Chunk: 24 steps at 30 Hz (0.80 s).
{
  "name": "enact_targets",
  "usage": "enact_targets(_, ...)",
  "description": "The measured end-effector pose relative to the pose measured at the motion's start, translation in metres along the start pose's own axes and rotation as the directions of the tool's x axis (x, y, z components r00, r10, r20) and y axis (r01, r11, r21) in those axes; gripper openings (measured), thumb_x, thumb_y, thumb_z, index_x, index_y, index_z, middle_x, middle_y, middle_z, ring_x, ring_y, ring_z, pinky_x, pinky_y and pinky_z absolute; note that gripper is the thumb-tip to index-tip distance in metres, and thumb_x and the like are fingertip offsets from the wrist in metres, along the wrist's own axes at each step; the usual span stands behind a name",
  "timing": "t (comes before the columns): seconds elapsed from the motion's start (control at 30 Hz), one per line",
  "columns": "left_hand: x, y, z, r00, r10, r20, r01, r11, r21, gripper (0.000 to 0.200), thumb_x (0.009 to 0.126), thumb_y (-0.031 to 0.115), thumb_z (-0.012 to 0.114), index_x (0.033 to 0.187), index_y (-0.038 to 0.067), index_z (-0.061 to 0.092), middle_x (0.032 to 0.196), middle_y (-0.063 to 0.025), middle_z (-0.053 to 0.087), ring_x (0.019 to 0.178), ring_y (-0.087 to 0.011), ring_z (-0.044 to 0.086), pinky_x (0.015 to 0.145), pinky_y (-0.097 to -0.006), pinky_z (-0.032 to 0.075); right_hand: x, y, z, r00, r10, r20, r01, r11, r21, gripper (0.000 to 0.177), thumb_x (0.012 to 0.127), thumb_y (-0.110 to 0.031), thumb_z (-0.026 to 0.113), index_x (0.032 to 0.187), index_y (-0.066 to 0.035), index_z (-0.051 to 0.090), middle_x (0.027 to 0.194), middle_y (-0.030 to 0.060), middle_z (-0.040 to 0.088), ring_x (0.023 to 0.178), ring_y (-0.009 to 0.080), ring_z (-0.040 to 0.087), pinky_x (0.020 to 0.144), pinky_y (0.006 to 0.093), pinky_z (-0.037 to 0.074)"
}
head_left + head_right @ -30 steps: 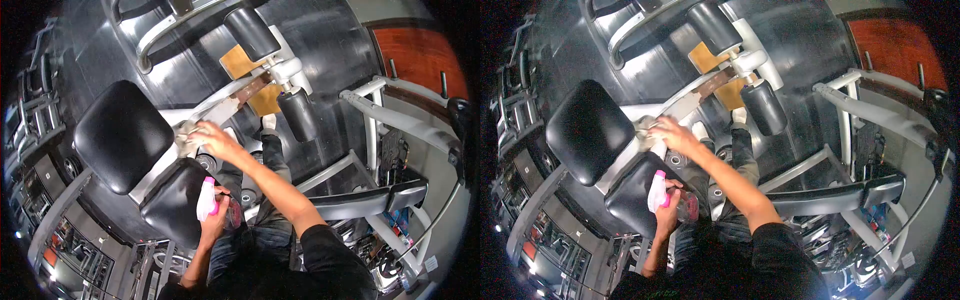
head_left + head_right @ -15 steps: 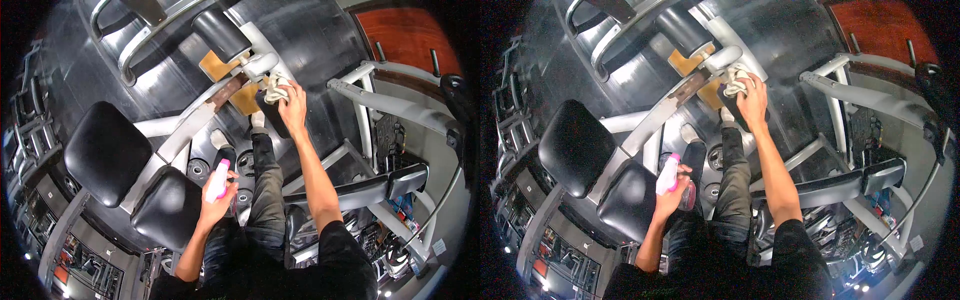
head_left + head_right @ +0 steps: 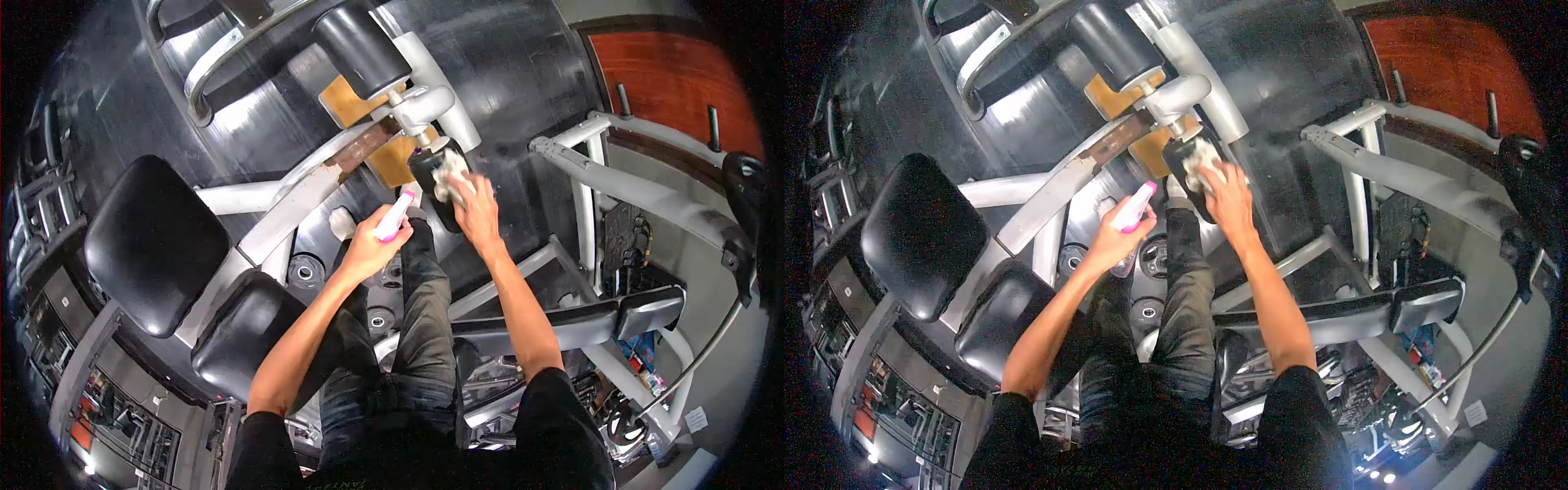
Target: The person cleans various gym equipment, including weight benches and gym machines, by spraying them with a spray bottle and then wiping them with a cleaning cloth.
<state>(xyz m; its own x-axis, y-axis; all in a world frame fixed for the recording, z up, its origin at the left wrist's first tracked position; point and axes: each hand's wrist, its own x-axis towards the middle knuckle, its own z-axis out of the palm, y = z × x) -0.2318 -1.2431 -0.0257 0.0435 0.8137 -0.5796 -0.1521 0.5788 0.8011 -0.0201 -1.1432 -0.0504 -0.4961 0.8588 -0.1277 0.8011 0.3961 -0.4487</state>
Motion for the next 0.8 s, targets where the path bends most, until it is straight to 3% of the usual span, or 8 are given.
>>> enact_targets(0.07,0.006,-0.013,0.003,1.0,0.013,0.028,-0.013,1.0,-0.022,0.015,0.085,0.007,0.065,0.097,0.007,0.057,0.084,0.0031,0.058,0.067,-0.004,0.053,0.058,-0.0205,0.045,-0.043,0.015,-0.004,0.993,0.019,0.113,-0.015,0.999,-0.037,0.057,0.066,0.0,0.065,0.118,-0.025,0.058,0.116,0.0092,0.052,0.104,0.0341,0.05,0.085,0.0409,0.048)
enact_targets(0.2,0.01,-0.011,0.011,0.996,0.067,0.05,-0.069,0.996,0.048,0.016,0.085,0.009,0.066,0.098,0.008,0.057,0.082,0.0042,0.058,0.069,-0.0032,0.053,0.058,-0.0198,0.044,-0.072,0.021,-0.026,0.985,0.041,0.169,-0.053,0.996,0.066,0.031,0.068,-0.004,0.069,0.097,-0.013,0.066,0.101,0.0114,0.058,0.095,0.0305,0.057,0.078,0.0382,0.05)
enact_targets(0.27,0.011,-0.006,0.013,0.994,0.103,0.046,-0.106,0.993,0.06,0.016,0.085,0.009,0.066,0.098,0.008,0.057,0.082,0.0046,0.058,0.069,-0.0032,0.053,0.058,-0.0196,0.044,-0.054,0.027,-0.028,0.988,0.145,0.06,-0.155,0.959,0.235,0.022,0.067,-0.006,0.069,0.089,-0.007,0.066,0.095,0.0117,0.059,0.089,0.0298,0.06,0.076,0.0369,0.05)
enact_targets(0.3,0.012,-0.006,0.014,0.993,0.104,0.048,-0.107,0.992,0.061,0.016,0.085,0.009,0.066,0.098,0.008,0.057,0.082,0.0046,0.058,0.069,-0.0032,0.053,0.058,-0.0196,0.044,-0.033,0.022,-0.027,0.993,0.09,-0.071,-0.071,0.969,0.236,0.021,0.066,-0.004,0.068,0.087,-0.004,0.064,0.095,0.0131,0.059,0.086,0.0299,0.061,0.075,0.0368,0.05)
enact_targets(0.37,0.014,-0.009,0.013,0.998,0.027,0.059,-0.023,0.998,-0.065,0.015,0.085,0.008,0.065,0.098,0.007,0.057,0.082,0.0037,0.058,0.068,-0.0037,0.052,0.059,-0.0203,0.045,0.02,0.004,-0.024,0.977,0.038,-0.208,0.005,0.98,0.2,0.026,0.071,-0.011,0.069,0.096,-0.01,0.066,0.101,0.0132,0.059,0.095,0.0309,0.059,0.081,0.0375,0.049)
enact_targets(0.5,0.023,-0.02,0.009,0.998,0.058,0.0,-0.058,0.996,-0.066,0.015,0.083,0.009,0.067,0.093,0.004,0.058,0.076,0.001,0.058,0.07,-0.0054,0.053,0.063,-0.0231,0.045,0.076,-0.033,0.007,0.995,0.008,-0.095,-0.001,0.997,0.074,0.027,0.073,-0.012,0.068,0.099,-0.016,0.064,0.113,0.0093,0.055,0.099,0.0302,0.053,0.083,0.0399,0.048)
enact_targets(0.57,0.025,-0.018,0.006,0.999,0.045,-0.029,-0.048,0.993,-0.111,0.012,0.084,0.008,0.066,0.092,0.006,0.058,0.074,0.0021,0.056,0.065,-0.0032,0.051,0.057,-0.0207,0.042,0.062,-0.034,0.018,0.999,-0.046,0.016,0.047,0.994,-0.103,0.03,0.071,-0.011,0.069,0.099,-0.017,0.063,0.115,0.0077,0.054,0.1,0.029,0.052,0.081,0.0388,0.049)
enact_targets(0.8,0.025,-0.012,0.008,0.999,0.018,-0.035,-0.024,0.983,-0.183,0.011,0.084,0.008,0.065,0.092,0.007,0.057,0.069,0.0043,0.054,0.058,-0.0033,0.05,0.051,-0.0203,0.04,-0.068,0.002,0.011,0.992,0.071,0.102,-0.057,0.989,-0.134,0.04,0.064,-0.007,0.072,0.101,-0.019,0.064,0.117,0.0053,0.053,0.105,0.0296,0.051,0.083,0.0383,0.05)
